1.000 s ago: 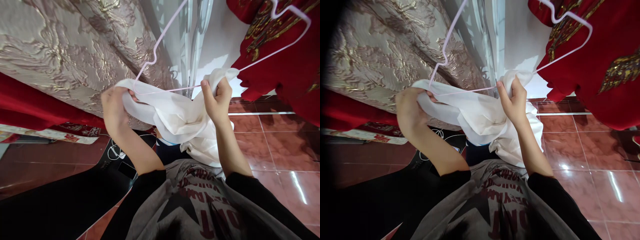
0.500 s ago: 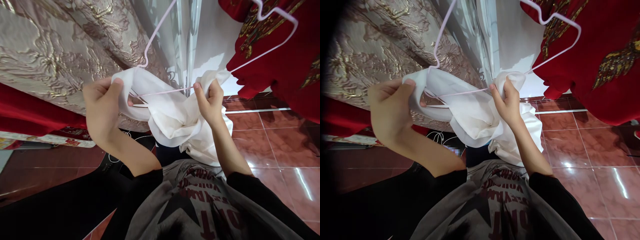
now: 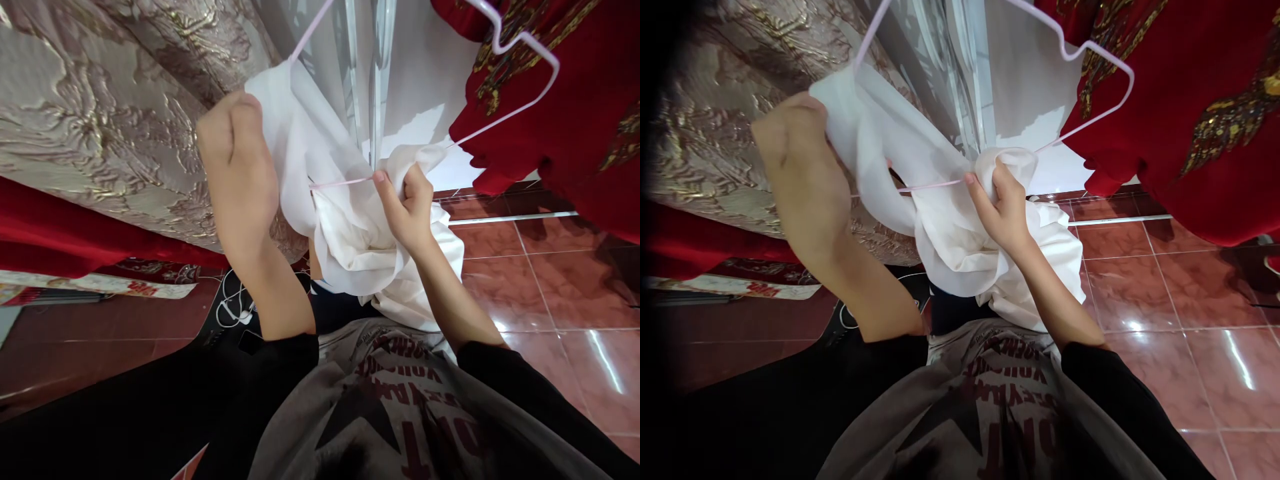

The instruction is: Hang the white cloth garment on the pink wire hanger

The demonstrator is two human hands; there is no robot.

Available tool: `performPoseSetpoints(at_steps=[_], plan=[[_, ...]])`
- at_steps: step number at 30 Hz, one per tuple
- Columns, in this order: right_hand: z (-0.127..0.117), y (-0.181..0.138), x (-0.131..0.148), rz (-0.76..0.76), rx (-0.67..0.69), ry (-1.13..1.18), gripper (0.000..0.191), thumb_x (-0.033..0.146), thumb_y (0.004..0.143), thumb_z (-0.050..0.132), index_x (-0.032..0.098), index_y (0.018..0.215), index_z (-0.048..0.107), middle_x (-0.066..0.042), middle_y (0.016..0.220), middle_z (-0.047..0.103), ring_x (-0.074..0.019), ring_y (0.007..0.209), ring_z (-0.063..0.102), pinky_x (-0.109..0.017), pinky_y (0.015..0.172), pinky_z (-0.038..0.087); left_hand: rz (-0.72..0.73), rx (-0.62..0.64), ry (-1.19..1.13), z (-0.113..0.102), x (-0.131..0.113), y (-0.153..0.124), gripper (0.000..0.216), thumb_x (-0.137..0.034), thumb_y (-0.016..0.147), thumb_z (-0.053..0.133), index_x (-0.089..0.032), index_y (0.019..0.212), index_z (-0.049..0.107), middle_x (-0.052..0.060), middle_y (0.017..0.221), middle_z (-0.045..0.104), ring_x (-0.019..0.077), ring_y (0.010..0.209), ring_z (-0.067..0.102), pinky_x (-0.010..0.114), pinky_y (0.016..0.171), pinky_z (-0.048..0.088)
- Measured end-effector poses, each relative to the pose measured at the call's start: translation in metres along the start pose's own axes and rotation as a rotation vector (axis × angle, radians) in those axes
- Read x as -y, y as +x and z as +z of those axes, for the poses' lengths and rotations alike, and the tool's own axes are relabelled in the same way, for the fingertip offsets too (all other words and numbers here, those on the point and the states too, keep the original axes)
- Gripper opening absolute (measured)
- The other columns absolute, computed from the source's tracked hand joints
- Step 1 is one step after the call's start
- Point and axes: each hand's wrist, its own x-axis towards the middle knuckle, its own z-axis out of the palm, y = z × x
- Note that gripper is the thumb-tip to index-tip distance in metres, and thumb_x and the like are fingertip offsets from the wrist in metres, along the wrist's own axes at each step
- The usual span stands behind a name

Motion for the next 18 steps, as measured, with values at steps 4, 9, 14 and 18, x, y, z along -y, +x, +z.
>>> performPoseSetpoints(at_steps=[4,9,14,18], plan=[[-0.013,0.006,0.003,-0.044,0.042,0.02,0.046,0.063,0.102,0.046,0.02,0.094,0.06,-0.003,0.091,0.062,-0.013,0.089,0.06,-0.036,0.089,0.057,0.051,0.226,0.148,-0.006,0.008,0.014,0.049,-0.018,0.101,0.06,-0.02,0.059,0.035,-0.001,0.064,0.028,0.0145,0.063,0.033,0.029,0.065,0.033],[-0.061,0.026,0.021,-0.011,0.044,-0.003,0.028,0.04,0.1,0.058,0.017,0.1,0.074,-0.005,0.099,0.073,-0.0107,0.091,0.066,-0.028,0.082,0.055,0.107,0.121,0.091,-0.004,0.018,0.018,0.033,-0.021,0.096,0.073,-0.018,0.067,0.058,-0.002,0.066,0.041,0.0133,0.064,0.038,0.028,0.063,0.032],[-0.12,0.061,0.034,0.301,-0.085,-0.227,0.021,0.013,0.093,0.06,0.012,0.079,0.076,-0.002,0.07,0.068,-0.0015,0.053,0.049,-0.024,0.051,0.03,0.176,0.007,-0.017,-0.002,0.026,0.02,0.015,-0.009,0.089,0.074,-0.017,0.081,0.065,-0.002,0.073,0.051,0.0117,0.067,0.048,0.025,0.068,0.039],[-0.143,0.092,0.035,0.507,-0.138,-0.466,0.024,0.004,0.089,0.057,0.016,0.081,0.076,0.005,0.045,0.046,-0.0003,0.045,0.037,-0.027,0.052,0.026,0.211,-0.001,-0.076,-0.004,0.025,0.021,0.02,-0.005,0.087,0.074,-0.017,0.076,0.062,-0.002,0.072,0.049,0.0103,0.069,0.048,0.022,0.066,0.038]])
